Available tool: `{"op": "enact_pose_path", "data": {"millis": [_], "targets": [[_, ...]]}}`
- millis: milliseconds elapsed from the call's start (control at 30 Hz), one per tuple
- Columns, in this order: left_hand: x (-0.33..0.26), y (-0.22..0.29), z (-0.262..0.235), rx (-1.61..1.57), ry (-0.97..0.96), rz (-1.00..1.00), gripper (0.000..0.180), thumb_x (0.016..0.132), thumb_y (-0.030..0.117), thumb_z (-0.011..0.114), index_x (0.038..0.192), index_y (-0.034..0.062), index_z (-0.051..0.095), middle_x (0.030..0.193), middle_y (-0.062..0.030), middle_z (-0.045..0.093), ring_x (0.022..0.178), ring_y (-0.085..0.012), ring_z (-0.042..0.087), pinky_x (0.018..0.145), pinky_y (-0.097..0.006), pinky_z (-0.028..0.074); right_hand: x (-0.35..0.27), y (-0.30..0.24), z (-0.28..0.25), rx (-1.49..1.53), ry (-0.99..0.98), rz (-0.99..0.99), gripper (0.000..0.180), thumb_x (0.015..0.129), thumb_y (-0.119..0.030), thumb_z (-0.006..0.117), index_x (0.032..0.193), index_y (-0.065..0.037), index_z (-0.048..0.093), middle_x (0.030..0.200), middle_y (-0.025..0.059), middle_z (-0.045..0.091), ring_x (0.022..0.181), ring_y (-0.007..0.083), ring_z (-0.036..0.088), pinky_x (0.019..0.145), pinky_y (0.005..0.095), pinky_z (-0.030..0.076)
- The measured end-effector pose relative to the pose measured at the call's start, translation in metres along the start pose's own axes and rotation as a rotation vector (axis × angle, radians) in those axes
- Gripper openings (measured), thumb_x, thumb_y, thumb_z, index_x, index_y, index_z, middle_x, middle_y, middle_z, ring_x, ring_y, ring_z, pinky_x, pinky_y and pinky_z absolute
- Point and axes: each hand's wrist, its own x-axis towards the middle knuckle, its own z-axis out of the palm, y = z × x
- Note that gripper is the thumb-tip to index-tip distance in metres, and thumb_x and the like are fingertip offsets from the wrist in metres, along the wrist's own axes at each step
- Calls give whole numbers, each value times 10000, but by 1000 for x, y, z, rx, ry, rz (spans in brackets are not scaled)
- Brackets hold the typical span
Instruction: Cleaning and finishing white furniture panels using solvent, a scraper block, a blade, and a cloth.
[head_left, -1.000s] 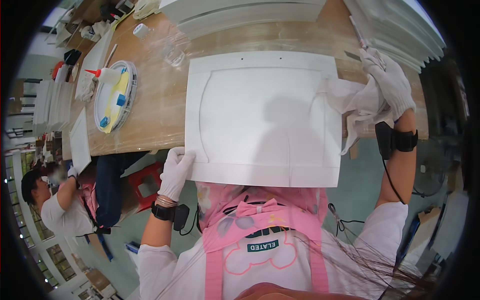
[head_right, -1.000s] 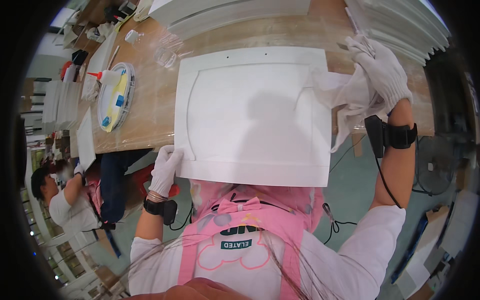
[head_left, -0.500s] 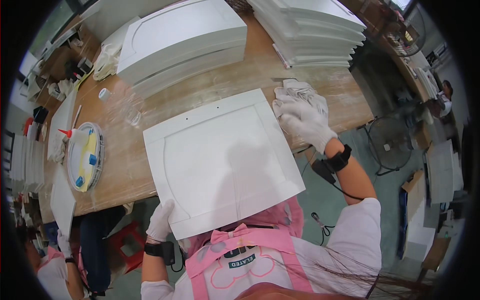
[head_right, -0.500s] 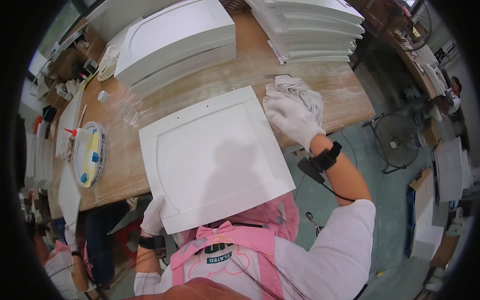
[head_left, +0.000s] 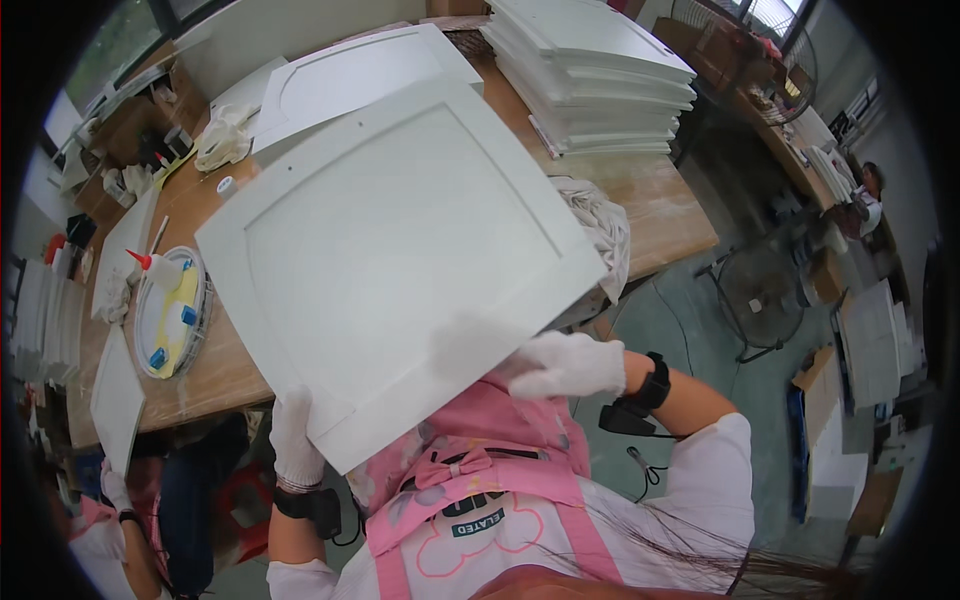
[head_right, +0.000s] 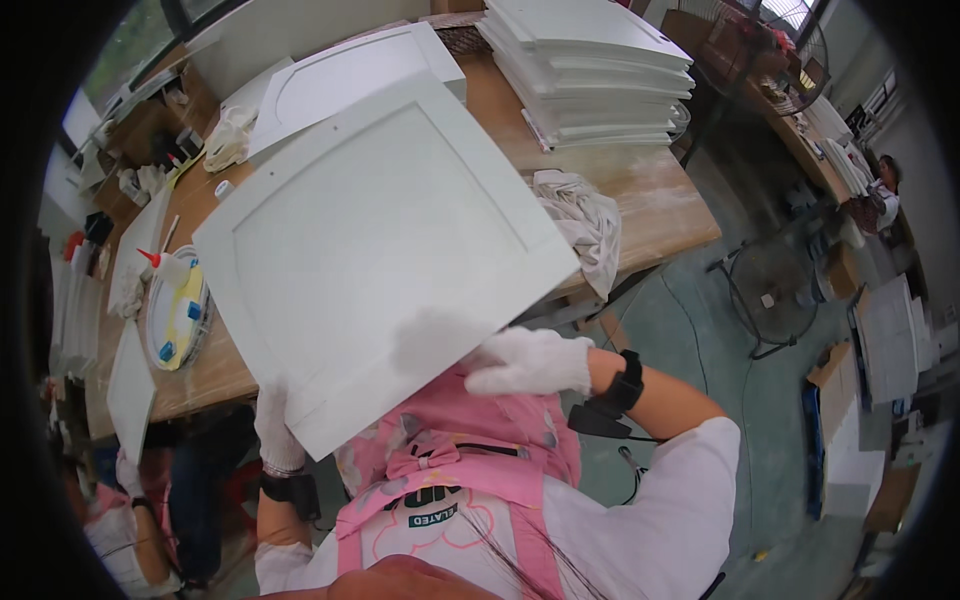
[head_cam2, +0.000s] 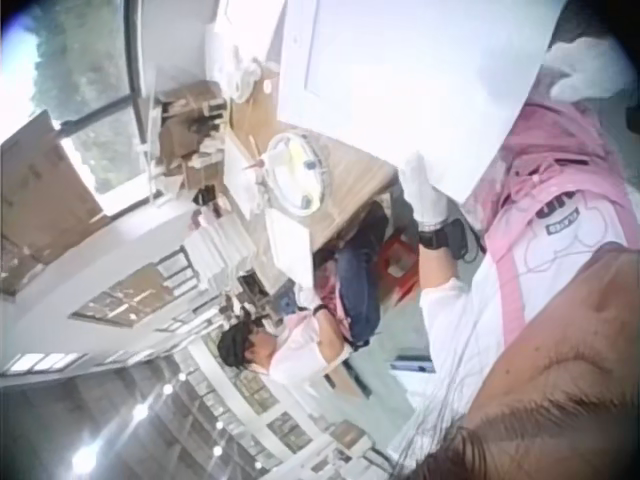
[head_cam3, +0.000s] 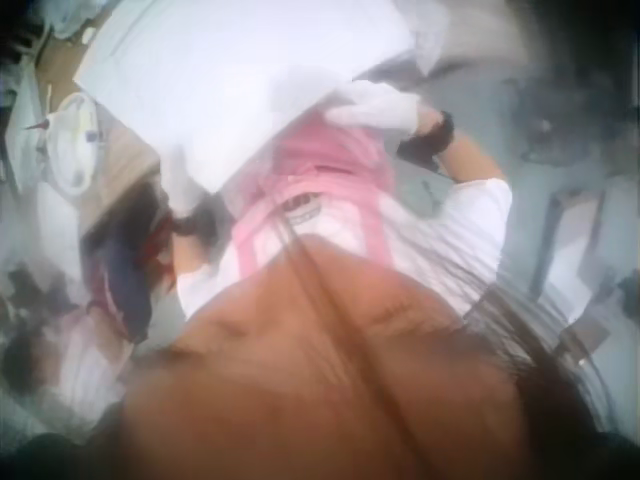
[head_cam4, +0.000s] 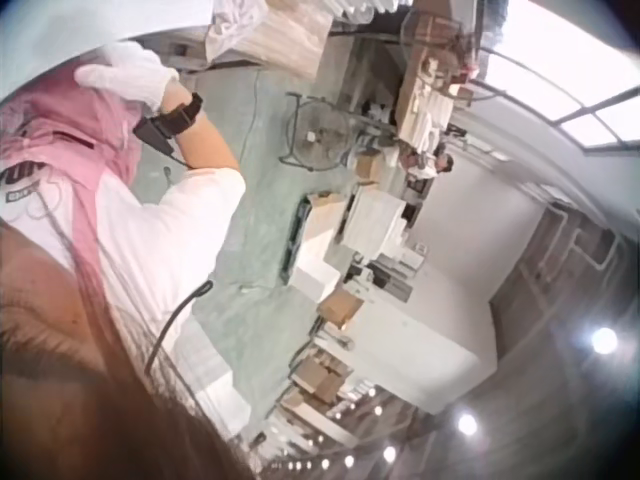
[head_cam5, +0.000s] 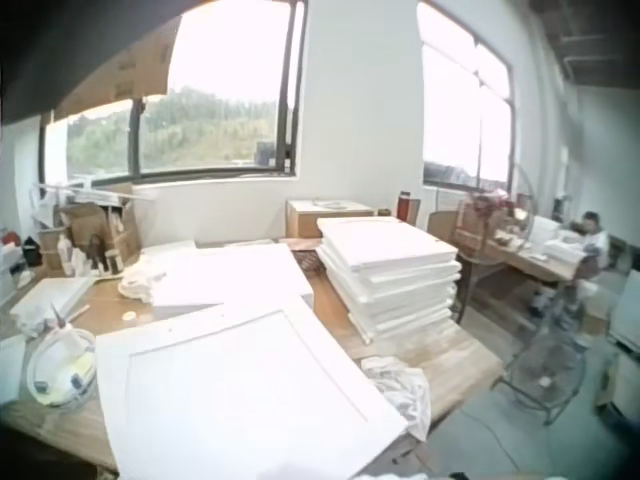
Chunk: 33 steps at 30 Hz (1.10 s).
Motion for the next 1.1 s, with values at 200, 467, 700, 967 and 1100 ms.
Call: {"op": "enact_pose_path", "data": {"millis": [200, 467, 700, 967, 1100], "targets": [[20, -13, 3, 24, -108, 130, 454, 1015, 208, 520, 1397, -22, 437, 1350, -154, 547, 1221, -261, 575, 1016, -413, 493, 63, -27, 3, 34, 780, -494, 283, 1023, -159, 541, 1205, 50, 601, 1156, 185, 668, 1103, 248, 650, 928, 321, 512], [19, 65, -98, -247, -94, 414, 525, 1066, 368, 404, 1449, 10, 426, 1443, -117, 517, 1320, -305, 507, 1107, -451, 423, 91, -30, -59, 524, 588, -609, 319, 1038, -133, 519, 1321, 15, 524, 1244, 109, 620, 1089, 200, 640, 923, 340, 528], [24, 79, -85, 294, 5, 196, 519, 964, 197, 639, 1405, -7, 455, 1365, -102, 562, 1202, -238, 580, 996, -381, 497, 117, -38, -78, 980, 318, -389, 372, 1047, -227, 518, 1329, 15, 542, 1293, 91, 613, 1139, 186, 614, 971, 340, 513], [28, 70, -51, 207, 264, 407, 552, 950, 113, 622, 1444, -13, 411, 1389, -122, 533, 1269, -270, 529, 1077, -427, 435, 166, 66, -189, 298, 730, -151, 393, 1016, -261, 500, 1318, -26, 589, 1217, 123, 675, 1106, 241, 642, 983, 340, 488], [35, 63, -31, 304, 478, 488, 555, 937, 99, 629, 1436, -14, 413, 1369, -137, 538, 1231, -269, 546, 1050, -421, 451, 135, 147, -234, -431, 867, 385, 384, 876, -311, 613, 1174, -78, 684, 1166, 194, 673, 1086, 369, 636, 914, 441, 515]]}}
